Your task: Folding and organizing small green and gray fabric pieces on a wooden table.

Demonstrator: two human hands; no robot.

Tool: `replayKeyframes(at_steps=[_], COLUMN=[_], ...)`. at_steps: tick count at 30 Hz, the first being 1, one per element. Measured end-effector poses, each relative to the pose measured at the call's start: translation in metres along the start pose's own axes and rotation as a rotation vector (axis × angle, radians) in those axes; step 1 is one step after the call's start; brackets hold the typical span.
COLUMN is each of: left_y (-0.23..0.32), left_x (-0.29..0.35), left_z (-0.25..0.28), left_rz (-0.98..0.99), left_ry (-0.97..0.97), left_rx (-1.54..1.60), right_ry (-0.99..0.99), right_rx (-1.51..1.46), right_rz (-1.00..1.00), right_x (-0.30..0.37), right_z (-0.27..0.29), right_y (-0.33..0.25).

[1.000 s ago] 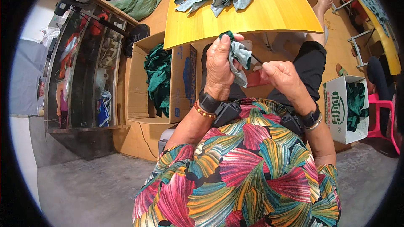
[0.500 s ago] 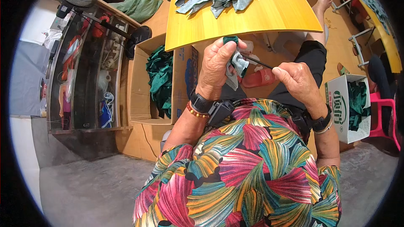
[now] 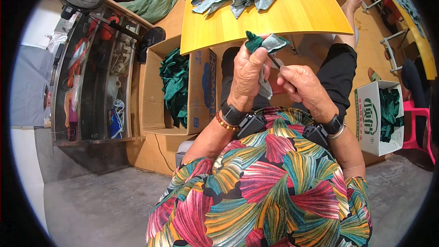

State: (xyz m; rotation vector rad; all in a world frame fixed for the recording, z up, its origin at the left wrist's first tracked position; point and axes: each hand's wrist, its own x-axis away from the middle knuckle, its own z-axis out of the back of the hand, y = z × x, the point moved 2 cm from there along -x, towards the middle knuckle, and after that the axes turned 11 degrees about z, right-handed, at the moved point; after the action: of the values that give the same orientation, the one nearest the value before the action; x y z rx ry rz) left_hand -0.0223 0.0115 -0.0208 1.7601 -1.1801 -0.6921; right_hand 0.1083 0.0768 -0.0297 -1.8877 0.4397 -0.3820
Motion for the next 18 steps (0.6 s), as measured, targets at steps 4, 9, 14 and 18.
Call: replayKeyframes(at_steps=[4,9,14,18], left_y=[0.005,0.017,0.030,0.030], left_x=[-0.002,-0.006,-0.003,0.001], left_z=[0.007,0.023,0.029,0.021], left_rz=[-0.030,-0.056,-0.078,-0.071], left_ry=[0.032,0.071,0.057,0.039], left_rx=[0.028,0.025,-0.042,-0.108], right_ry=[0.028,0.054,0.132,0.123], right_rx=[0.233,0.785,0.818,1.065], right_rz=[0.162,0.349,0.451,0.564], right_x=[-0.003,0.010,0.030,0.025], right_z=[0.009,0.029,0.028,0.018], right_y=[0.002,-0.022,-0.051,-0.053])
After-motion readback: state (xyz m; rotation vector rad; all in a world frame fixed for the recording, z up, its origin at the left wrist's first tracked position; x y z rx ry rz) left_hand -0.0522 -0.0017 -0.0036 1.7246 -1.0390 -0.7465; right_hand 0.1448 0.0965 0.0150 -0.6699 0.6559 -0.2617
